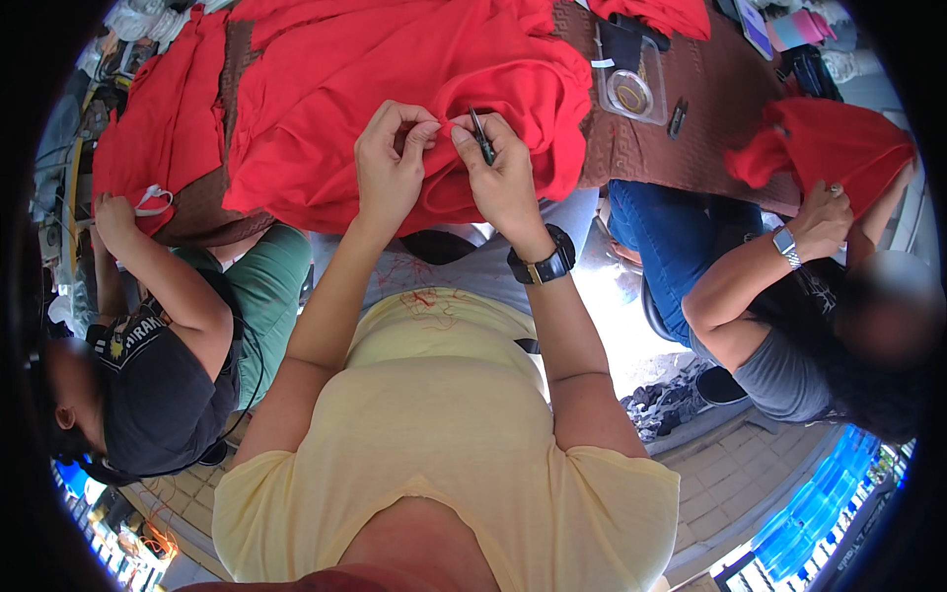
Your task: The person trims loose threads from the collars and labels of red shirts using small shears and stacks the shirts on a table.
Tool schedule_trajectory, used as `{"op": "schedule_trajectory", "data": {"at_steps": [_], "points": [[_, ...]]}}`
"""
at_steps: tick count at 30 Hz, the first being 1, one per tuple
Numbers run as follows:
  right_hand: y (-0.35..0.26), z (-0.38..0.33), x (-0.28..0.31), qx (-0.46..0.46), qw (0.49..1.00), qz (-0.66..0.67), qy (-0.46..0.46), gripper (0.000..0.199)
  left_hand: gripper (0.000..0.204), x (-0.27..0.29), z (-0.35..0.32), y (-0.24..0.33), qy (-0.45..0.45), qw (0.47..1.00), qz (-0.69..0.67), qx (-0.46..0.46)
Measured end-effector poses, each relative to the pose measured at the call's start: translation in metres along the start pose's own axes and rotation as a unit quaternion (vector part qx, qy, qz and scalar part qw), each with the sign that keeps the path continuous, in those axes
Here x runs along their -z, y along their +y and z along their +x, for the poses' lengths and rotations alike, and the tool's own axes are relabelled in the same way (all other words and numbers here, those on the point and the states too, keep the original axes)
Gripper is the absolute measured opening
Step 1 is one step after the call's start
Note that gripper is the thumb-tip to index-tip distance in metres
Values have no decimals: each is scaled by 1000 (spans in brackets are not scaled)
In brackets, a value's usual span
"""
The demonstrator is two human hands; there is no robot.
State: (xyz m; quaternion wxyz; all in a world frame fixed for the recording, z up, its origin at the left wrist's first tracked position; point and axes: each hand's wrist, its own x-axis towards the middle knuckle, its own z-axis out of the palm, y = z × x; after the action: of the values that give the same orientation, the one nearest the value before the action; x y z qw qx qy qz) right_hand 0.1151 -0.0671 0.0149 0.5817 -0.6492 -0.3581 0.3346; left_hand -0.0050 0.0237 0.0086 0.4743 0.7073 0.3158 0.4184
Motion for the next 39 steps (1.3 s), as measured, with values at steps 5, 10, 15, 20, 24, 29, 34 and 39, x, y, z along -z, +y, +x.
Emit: {"op": "schedule_trajectory", "data": {"at_steps": [5, 10, 15, 20, 24, 29, 34, 39], "points": [[-16, -7, -6, 153, 974, -136, 93, 23, 6, -3, -1, -7, -36, 992, -74, 94], [-48, -35, -15, -64, 997, -39, -24, 47, 7, -3, -4, -8, -27, 993, -67, 91], [-26, -28, -15, -84, 993, -84, -19, 45, 7, -2, -6, -6, -30, 996, -44, 66], [-24, -26, -14, -84, 989, -120, -35, 44, 5, -6, -8, -8, 8, 997, -57, 48], [-21, -22, -14, -84, 989, -121, -21, 45, 6, -5, -9, -10, -6, 999, -16, 28], [-13, -18, -10, -146, 987, -54, -30, 45, 3, -5, -10, -14, -6, 1000, -13, 19], [-30, -17, -5, 48, 988, -126, 77, 26, 9, -3, -13, -14, 9, 994, -88, 56], [-22, -8, -7, 122, 971, -193, 65, 22, 16, -3, -13, -2, 20, 1000, -2, -8]]}}
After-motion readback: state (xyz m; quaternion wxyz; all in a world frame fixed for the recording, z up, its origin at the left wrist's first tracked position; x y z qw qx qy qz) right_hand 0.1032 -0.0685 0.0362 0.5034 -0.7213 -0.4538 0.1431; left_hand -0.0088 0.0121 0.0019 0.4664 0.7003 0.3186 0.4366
